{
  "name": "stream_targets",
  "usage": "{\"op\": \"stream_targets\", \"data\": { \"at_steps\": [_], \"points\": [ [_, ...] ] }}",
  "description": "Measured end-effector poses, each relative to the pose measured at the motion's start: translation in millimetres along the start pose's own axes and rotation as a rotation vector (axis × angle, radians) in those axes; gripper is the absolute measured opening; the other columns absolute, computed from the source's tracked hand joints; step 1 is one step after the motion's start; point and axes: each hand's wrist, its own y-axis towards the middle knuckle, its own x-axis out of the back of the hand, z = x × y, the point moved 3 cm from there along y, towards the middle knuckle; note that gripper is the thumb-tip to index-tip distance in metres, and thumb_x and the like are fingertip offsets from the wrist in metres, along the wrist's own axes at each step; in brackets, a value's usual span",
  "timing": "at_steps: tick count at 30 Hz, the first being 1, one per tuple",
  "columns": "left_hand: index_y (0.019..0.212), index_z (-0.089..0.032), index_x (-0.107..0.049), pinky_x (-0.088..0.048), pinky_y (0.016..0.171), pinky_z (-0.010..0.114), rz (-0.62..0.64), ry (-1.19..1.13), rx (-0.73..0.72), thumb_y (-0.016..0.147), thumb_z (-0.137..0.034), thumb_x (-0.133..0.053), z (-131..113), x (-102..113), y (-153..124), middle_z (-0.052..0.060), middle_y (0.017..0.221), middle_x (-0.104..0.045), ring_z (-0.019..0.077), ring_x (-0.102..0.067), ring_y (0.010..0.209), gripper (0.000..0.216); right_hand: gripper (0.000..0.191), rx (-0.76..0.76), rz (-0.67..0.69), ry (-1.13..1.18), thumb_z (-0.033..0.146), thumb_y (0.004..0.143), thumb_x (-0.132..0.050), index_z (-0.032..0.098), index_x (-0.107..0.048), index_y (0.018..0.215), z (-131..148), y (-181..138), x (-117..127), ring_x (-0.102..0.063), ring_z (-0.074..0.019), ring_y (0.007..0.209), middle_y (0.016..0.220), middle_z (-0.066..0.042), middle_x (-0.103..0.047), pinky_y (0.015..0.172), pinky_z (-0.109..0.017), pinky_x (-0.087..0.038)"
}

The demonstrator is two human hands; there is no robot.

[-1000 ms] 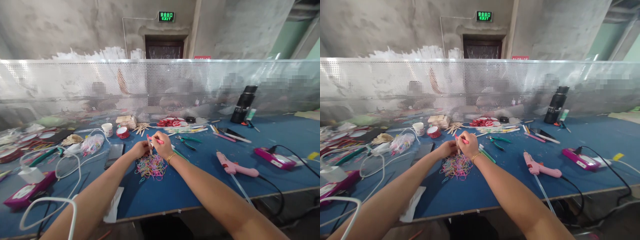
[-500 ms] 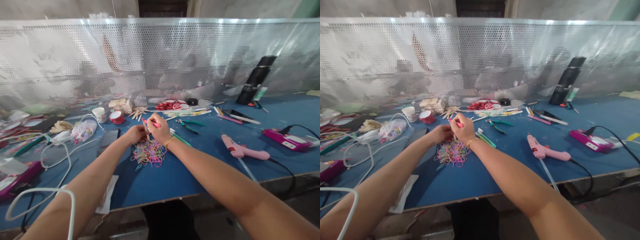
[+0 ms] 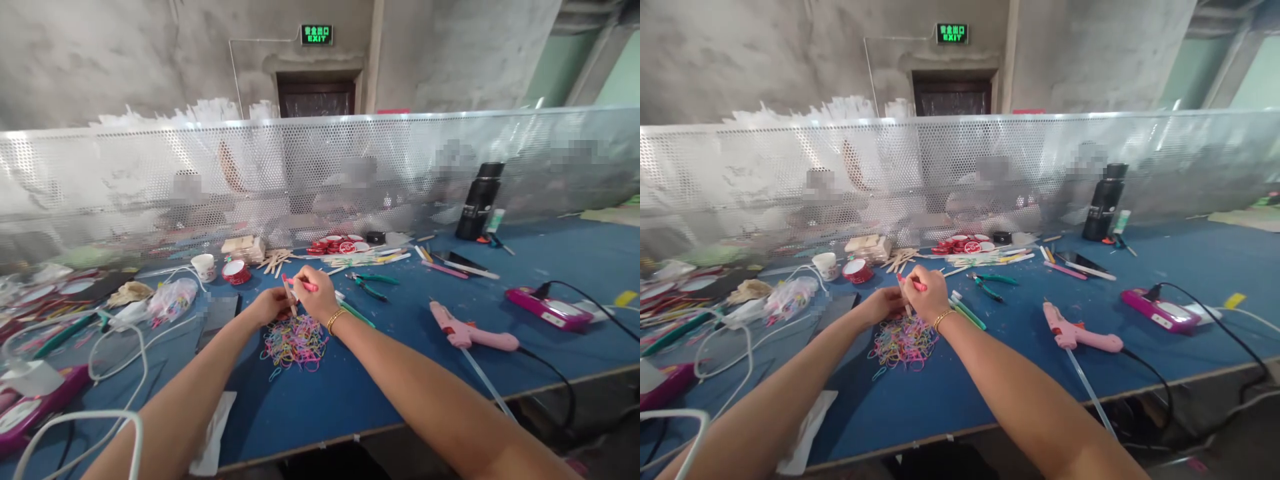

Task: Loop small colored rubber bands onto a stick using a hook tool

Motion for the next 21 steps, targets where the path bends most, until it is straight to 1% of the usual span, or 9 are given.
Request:
{"op": "stream_targets", "data": {
  "at_steps": [3,7,11,15,21],
  "points": [
    [0.083,-0.014,-0.064,-0.044,0.050,0.019,-0.006,0.003,0.009,0.059,-0.039,-0.084,2.5,1.4,2.3,0.001,0.061,-0.066,0.0111,-0.060,0.052,0.040,0.015,-0.010,-0.032,-0.001,0.023,0.082,-0.051,0.022,-0.053,0.067,-5.3,1.1,1.1,-0.054,-0.0147,0.062,0.063,0.002,-0.061,0.069,-0.026,-0.038],
    [0.083,-0.014,-0.064,-0.044,0.050,0.019,-0.012,0.004,0.014,0.061,-0.037,-0.083,4.0,1.3,3.4,0.001,0.062,-0.067,0.0107,-0.060,0.051,0.038,0.016,-0.003,-0.052,0.055,0.025,0.083,-0.050,0.022,-0.054,0.068,-7.4,1.3,2.4,-0.054,-0.0147,0.062,0.064,0.002,-0.061,0.068,-0.026,-0.039],
    [0.085,-0.014,-0.065,-0.043,0.050,0.019,-0.009,0.015,-0.002,0.063,-0.039,-0.081,5.6,0.9,4.0,0.000,0.060,-0.065,0.0099,-0.058,0.050,0.037,0.016,0.032,-0.016,0.070,0.025,0.084,-0.050,0.022,-0.055,0.068,-2.7,-0.5,1.8,-0.055,-0.0153,0.064,0.063,0.001,-0.061,0.068,-0.027,-0.039],
    [0.088,-0.013,-0.067,-0.044,0.051,0.020,0.000,0.046,-0.020,0.061,-0.040,-0.082,5.3,1.0,3.3,-0.001,0.059,-0.064,0.0106,-0.058,0.051,0.041,0.016,0.044,0.007,0.064,0.025,0.084,-0.050,0.023,-0.055,0.069,-0.8,-2.1,0.3,-0.055,-0.0154,0.064,0.064,0.001,-0.061,0.069,-0.027,-0.039],
    [0.086,-0.014,-0.066,-0.045,0.053,0.021,0.009,0.055,-0.019,0.064,-0.038,-0.080,-0.1,-1.7,-0.7,-0.001,0.062,-0.064,0.0113,-0.059,0.054,0.036,0.017,0.017,0.029,0.036,0.026,0.083,-0.051,0.023,-0.053,0.067,-3.7,-2.1,-2.3,-0.054,-0.0149,0.063,0.063,0.002,-0.060,0.068,-0.026,-0.040]
  ]
}}
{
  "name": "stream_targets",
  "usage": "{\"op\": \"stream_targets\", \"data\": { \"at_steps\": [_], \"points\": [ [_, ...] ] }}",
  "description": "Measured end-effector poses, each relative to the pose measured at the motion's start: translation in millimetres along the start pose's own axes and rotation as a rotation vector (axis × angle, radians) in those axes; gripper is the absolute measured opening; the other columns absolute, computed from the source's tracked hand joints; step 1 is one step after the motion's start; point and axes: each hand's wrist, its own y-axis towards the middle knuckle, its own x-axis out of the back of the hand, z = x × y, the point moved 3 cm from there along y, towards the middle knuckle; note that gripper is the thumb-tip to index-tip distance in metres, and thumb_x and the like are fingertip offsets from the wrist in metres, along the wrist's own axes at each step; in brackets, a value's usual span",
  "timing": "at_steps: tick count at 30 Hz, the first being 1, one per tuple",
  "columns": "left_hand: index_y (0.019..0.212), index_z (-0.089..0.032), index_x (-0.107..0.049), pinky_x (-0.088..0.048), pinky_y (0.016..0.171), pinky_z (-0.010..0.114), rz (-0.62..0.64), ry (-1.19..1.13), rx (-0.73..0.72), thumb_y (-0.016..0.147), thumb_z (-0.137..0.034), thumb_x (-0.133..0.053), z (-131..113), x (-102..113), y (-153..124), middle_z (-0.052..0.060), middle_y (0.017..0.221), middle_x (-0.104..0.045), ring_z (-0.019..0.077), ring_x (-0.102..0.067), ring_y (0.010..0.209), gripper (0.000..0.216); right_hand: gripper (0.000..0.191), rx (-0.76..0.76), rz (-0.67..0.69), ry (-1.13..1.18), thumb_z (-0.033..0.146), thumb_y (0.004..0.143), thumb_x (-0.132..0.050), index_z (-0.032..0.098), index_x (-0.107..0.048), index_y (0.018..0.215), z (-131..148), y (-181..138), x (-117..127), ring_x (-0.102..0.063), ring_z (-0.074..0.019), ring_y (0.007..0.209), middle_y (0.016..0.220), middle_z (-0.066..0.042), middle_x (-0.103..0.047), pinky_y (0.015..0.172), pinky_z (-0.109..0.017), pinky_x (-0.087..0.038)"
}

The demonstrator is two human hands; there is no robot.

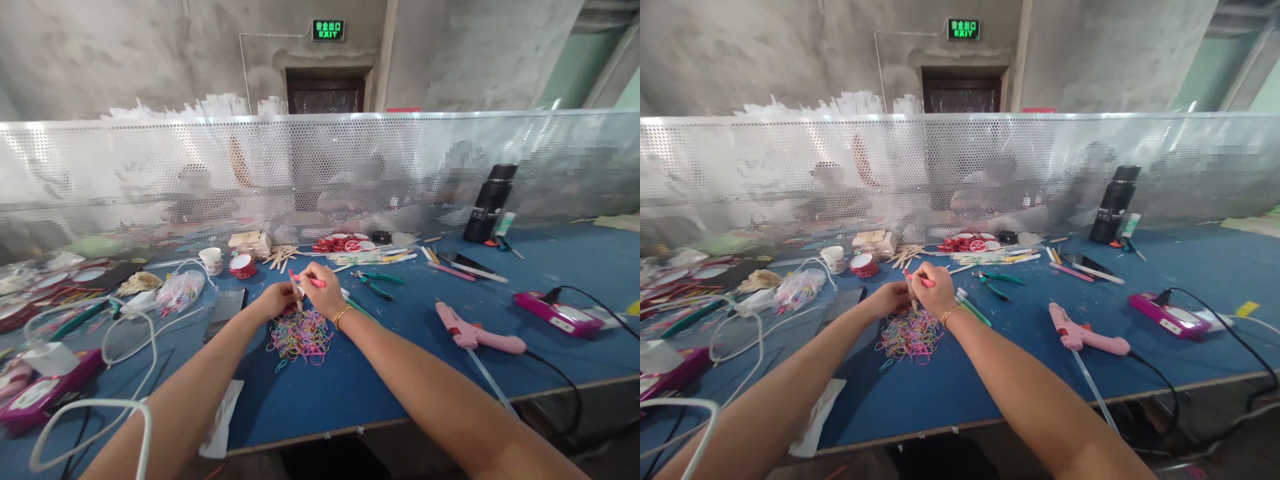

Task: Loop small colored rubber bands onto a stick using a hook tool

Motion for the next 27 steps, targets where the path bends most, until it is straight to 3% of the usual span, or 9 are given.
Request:
{"op": "stream_targets", "data": {
  "at_steps": [7,12,16,19,22,27],
  "points": [
    [0.083,-0.014,-0.065,-0.044,0.052,0.020,-0.025,-0.020,0.014,0.063,-0.034,-0.082,-1,-1,2,-0.001,0.060,-0.065,0.0095,-0.058,0.051,0.033,0.015,-0.012,0.005,-0.034,0.024,0.083,-0.051,0.022,-0.052,0.068,-2,0,5,-0.054,-0.0148,0.063,0.064,0.002,-0.060,0.069,-0.027,-0.039],
    [0.086,-0.013,-0.067,-0.044,0.055,0.021,0.042,0.002,-0.010,0.070,-0.029,-0.077,1,-5,8,0.002,0.067,-0.067,0.0095,-0.058,0.055,0.025,0.014,-0.008,-0.020,-0.012,0.024,0.085,-0.050,0.022,-0.052,0.071,-5,0,7,-0.055,-0.0146,0.068,0.068,0.001,-0.059,0.072,-0.027,-0.041],
    [0.088,-0.013,-0.068,-0.043,0.055,0.021,-0.023,0.047,-0.041,0.077,-0.028,-0.070,3,-3,15,0.002,0.065,-0.065,0.0092,-0.056,0.053,0.019,0.016,-0.012,-0.042,0.041,0.026,0.089,-0.047,0.022,-0.050,0.074,-4,2,4,-0.056,-0.0132,0.071,0.072,0.002,-0.060,0.072,-0.026,-0.041],
    [0.083,-0.013,-0.067,-0.040,0.051,0.021,0.029,0.079,-0.045,0.075,-0.031,-0.072,2,-2,13,0.001,0.061,-0.063,0.0087,-0.053,0.049,0.021,0.015,0.028,-0.005,0.045,0.026,0.089,-0.048,0.022,-0.050,0.074,1,2,2,-0.056,-0.0131,0.070,0.072,0.002,-0.061,0.073,-0.026,-0.041],
    [0.079,-0.014,-0.063,-0.036,0.047,0.019,0.060,0.052,-0.022,0.070,-0.035,-0.076,-1,-1,7,0.000,0.059,-0.063,0.0080,-0.052,0.046,0.027,0.015,0.034,-0.049,0.033,0.023,0.087,-0.049,0.022,-0.050,0.072,5,2,8,-0.055,-0.0136,0.067,0.067,0.002,-0.059,0.073,-0.027,-0.041],
    [0.080,-0.015,-0.060,-0.037,0.047,0.019,0.024,0.023,-0.007,0.065,-0.039,-0.079,-3,1,1,0.000,0.059,-0.064,0.0084,-0.053,0.047,0.034,0.016,0.000,-0.120,0.019,0.021,0.083,-0.050,0.022,-0.051,0.068,6,6,16,-0.054,-0.0144,0.064,0.064,0.002,-0.059,0.074,-0.028,-0.040]
  ]
}}
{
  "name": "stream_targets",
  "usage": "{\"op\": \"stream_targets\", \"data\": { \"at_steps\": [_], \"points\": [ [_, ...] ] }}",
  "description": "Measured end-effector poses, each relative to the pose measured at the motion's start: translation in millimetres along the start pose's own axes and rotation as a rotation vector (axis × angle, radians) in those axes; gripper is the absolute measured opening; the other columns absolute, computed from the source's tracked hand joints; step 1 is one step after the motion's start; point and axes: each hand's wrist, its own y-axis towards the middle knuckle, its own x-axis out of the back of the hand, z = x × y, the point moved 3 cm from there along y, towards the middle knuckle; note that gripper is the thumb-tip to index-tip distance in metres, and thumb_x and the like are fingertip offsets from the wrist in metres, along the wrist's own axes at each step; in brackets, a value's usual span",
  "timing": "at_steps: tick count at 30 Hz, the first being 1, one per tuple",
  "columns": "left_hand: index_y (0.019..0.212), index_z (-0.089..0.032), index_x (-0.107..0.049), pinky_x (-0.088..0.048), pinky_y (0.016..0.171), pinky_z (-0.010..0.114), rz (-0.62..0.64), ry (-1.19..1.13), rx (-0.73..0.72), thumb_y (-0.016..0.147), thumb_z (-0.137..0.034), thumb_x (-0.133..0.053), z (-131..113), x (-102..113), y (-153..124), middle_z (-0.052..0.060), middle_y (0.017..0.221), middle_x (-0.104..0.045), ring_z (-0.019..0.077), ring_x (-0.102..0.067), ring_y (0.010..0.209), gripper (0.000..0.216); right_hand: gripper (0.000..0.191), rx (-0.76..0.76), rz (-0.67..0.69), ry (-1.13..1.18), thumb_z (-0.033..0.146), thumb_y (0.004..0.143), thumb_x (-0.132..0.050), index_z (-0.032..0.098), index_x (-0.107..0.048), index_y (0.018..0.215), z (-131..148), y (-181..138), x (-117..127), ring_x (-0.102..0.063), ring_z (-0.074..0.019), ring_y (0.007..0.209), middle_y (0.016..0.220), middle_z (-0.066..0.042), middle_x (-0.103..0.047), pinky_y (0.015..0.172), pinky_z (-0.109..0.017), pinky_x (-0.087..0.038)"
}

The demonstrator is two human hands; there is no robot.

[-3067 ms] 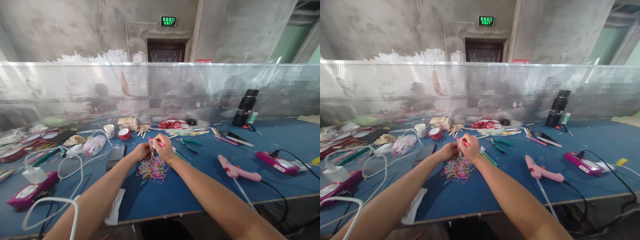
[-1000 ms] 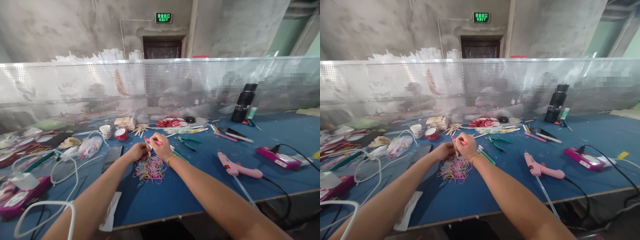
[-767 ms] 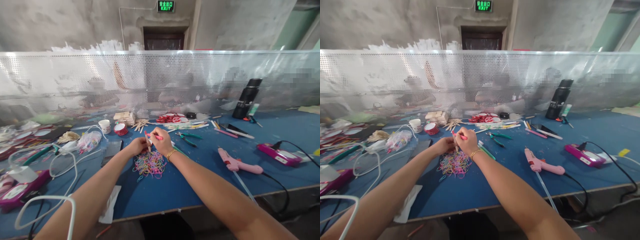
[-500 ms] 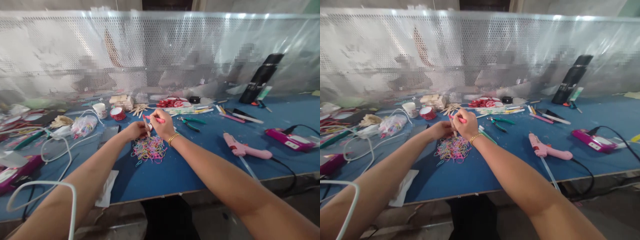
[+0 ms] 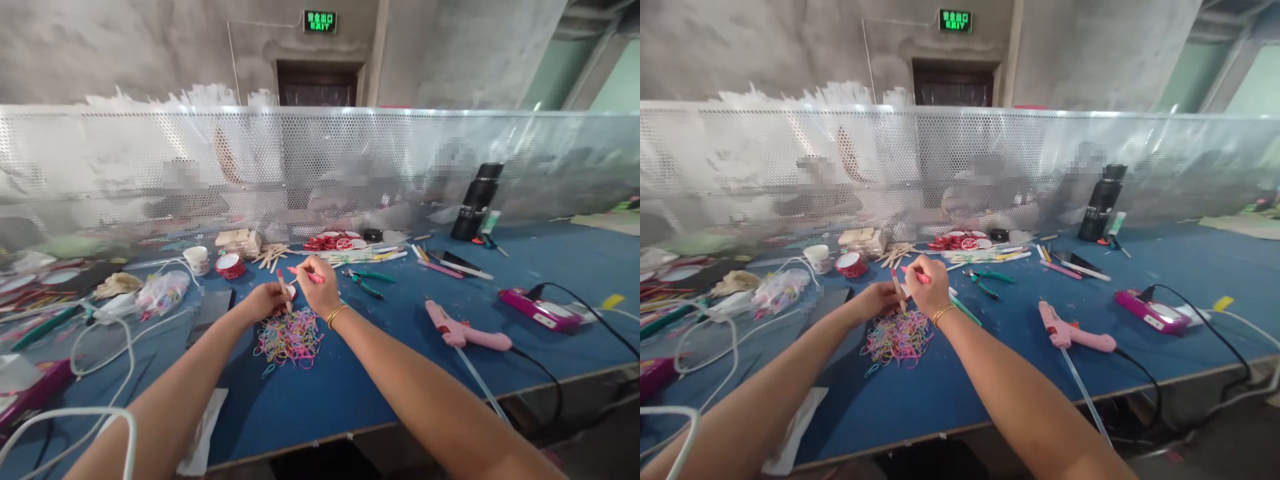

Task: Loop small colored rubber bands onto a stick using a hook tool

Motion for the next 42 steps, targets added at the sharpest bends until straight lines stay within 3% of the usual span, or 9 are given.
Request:
{"op": "stream_targets", "data": {
  "at_steps": [11,18,42],
  "points": [
    [0.079,-0.015,-0.061,-0.033,0.044,0.018,0.004,-0.027,-0.043,0.062,-0.042,-0.078,10,1,5,0.001,0.060,-0.065,0.0099,-0.054,0.049,0.036,0.015,0.011,0.087,-0.020,0.021,0.081,-0.052,0.022,-0.054,0.066,2,-3,-6,-0.054,-0.0156,0.066,0.064,0.002,-0.062,0.074,-0.028,-0.039],
    [0.080,-0.015,-0.061,-0.035,0.045,0.018,0.011,-0.014,-0.036,0.063,-0.040,-0.078,3,-1,0,-0.001,0.057,-0.064,0.0093,-0.055,0.048,0.035,0.017,0.017,0.142,-0.010,0.022,0.081,-0.052,0.022,-0.052,0.065,3,-4,-10,-0.055,-0.0151,0.064,0.062,0.002,-0.061,0.071,-0.027,-0.038],
    [0.076,-0.015,-0.058,-0.035,0.044,0.018,0.004,-0.044,-0.028,0.061,-0.040,-0.078,1,-4,-4,-0.001,0.056,-0.063,0.0085,-0.053,0.045,0.035,0.015,0.050,0.088,-0.054,0.023,0.081,-0.052,0.022,-0.054,0.067,3,-6,-9,-0.053,-0.0158,0.065,0.063,0.002,-0.062,0.074,-0.029,-0.037]
  ]
}}
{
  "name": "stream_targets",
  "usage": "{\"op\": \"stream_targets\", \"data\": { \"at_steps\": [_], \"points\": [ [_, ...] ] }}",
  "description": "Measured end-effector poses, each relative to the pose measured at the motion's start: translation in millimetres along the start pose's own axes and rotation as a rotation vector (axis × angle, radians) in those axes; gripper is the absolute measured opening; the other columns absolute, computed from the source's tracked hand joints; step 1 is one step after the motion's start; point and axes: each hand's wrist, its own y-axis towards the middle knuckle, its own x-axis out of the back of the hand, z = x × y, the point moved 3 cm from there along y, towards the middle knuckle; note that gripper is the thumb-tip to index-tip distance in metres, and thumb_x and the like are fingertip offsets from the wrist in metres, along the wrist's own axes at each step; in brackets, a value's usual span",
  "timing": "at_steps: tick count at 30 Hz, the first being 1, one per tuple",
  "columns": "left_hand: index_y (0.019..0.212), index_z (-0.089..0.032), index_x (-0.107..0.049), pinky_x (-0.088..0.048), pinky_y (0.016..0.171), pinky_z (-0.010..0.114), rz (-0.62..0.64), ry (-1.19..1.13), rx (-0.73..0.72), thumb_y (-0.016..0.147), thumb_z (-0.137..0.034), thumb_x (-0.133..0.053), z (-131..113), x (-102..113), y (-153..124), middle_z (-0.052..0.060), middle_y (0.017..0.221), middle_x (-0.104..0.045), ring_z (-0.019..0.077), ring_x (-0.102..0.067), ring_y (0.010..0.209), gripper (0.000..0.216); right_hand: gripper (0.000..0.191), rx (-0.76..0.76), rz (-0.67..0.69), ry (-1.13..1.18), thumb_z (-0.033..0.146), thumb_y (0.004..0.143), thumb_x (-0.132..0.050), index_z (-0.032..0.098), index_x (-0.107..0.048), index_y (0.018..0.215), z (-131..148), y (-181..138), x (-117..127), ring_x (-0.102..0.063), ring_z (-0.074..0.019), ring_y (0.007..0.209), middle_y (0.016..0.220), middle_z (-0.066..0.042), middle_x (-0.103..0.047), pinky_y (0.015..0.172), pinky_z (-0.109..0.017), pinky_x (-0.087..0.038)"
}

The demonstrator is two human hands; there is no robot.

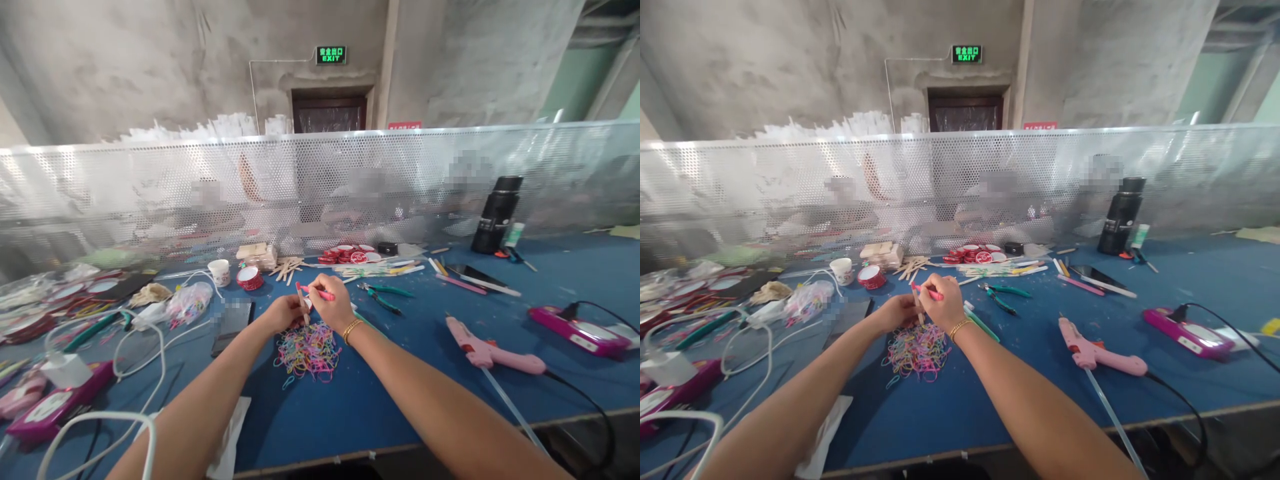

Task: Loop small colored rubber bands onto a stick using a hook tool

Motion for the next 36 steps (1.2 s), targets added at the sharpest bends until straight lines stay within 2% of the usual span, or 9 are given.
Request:
{"op": "stream_targets", "data": {
  "at_steps": [36],
  "points": [
    [0.077,-0.014,-0.058,-0.036,0.044,0.018,-0.002,0.011,0.003,0.062,-0.037,-0.079,0.7,1.6,1.5,-0.002,0.054,-0.062,0.0083,-0.053,0.046,0.034,0.014,0.023,0.014,-0.012,0.022,0.081,-0.052,0.022,-0.053,0.067,1.2,0.1,-1.1,-0.052,-0.0156,0.066,0.063,0.002,-0.060,0.073,-0.028,-0.036]
  ]
}}
